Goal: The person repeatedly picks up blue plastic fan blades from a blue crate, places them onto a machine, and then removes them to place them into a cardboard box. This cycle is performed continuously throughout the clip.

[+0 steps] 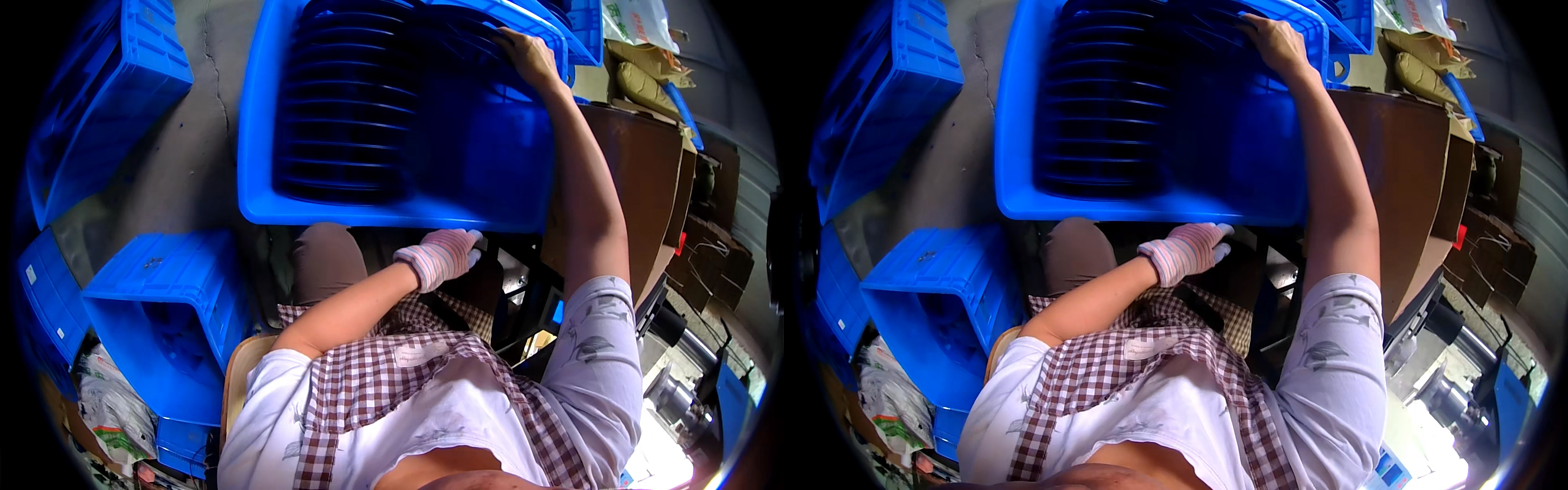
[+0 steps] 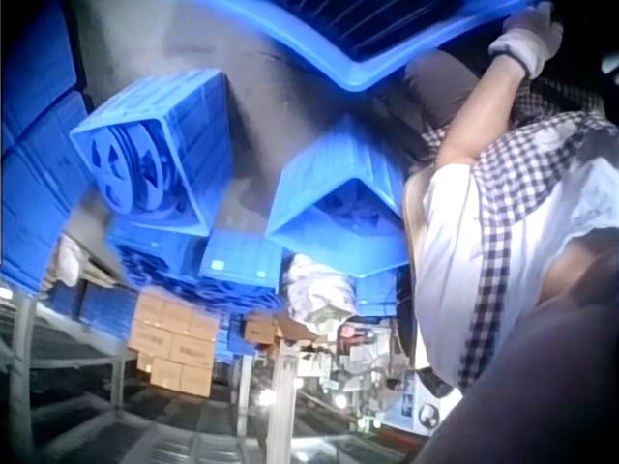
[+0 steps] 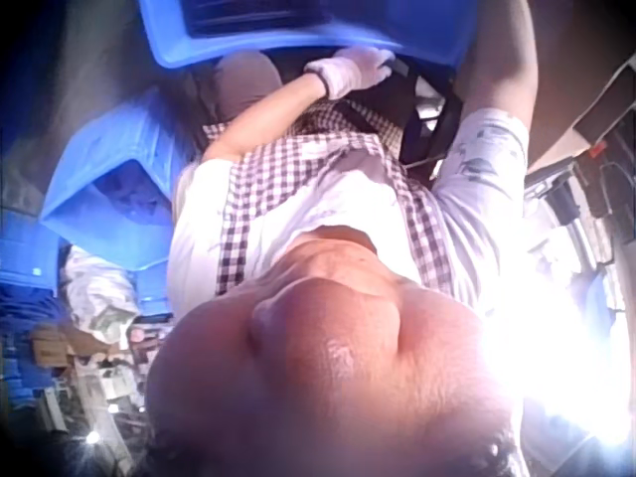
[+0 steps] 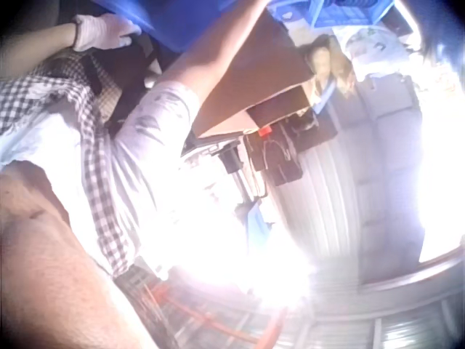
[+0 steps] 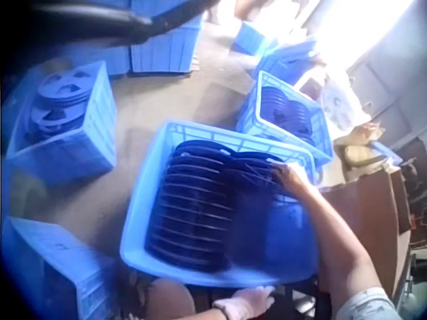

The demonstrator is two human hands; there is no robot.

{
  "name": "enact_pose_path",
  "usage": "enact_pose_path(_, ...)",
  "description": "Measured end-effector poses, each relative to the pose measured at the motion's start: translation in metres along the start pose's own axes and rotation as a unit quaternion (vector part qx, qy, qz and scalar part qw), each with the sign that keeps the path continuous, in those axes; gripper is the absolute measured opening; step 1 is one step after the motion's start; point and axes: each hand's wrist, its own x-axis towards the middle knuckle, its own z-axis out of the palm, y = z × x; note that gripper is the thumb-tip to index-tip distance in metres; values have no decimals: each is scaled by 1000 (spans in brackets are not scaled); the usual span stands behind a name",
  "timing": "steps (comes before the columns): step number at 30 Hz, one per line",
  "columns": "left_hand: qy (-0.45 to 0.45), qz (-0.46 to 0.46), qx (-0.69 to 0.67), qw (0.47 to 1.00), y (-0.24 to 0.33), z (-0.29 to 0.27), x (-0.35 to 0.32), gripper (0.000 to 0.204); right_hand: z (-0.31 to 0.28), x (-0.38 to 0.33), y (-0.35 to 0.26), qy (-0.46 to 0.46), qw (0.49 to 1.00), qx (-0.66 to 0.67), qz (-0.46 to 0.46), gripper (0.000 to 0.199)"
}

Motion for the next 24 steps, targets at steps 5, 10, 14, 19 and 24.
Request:
enact_pose_path(5,4,8,-17,1000,0,-5,-7,40,42,35,-6,8,999,-38,10,25)
enact_pose_path(10,23,17,-17,999,-9,-2,-8,40,86,110,-77,97,984,92,-113,25)
enact_pose_path(14,-25,-24,-20,999,-2,-12,-4,41,119,167,-138,54,993,81,-70,34)
enact_pose_path(19,-25,-25,-29,999,-5,-13,-3,39,165,195,-144,11,999,-2,-46,28)
enact_pose_path(24,22,-6,-87,996,-8,-17,-10,38,156,182,-114,84,988,107,-79,27)
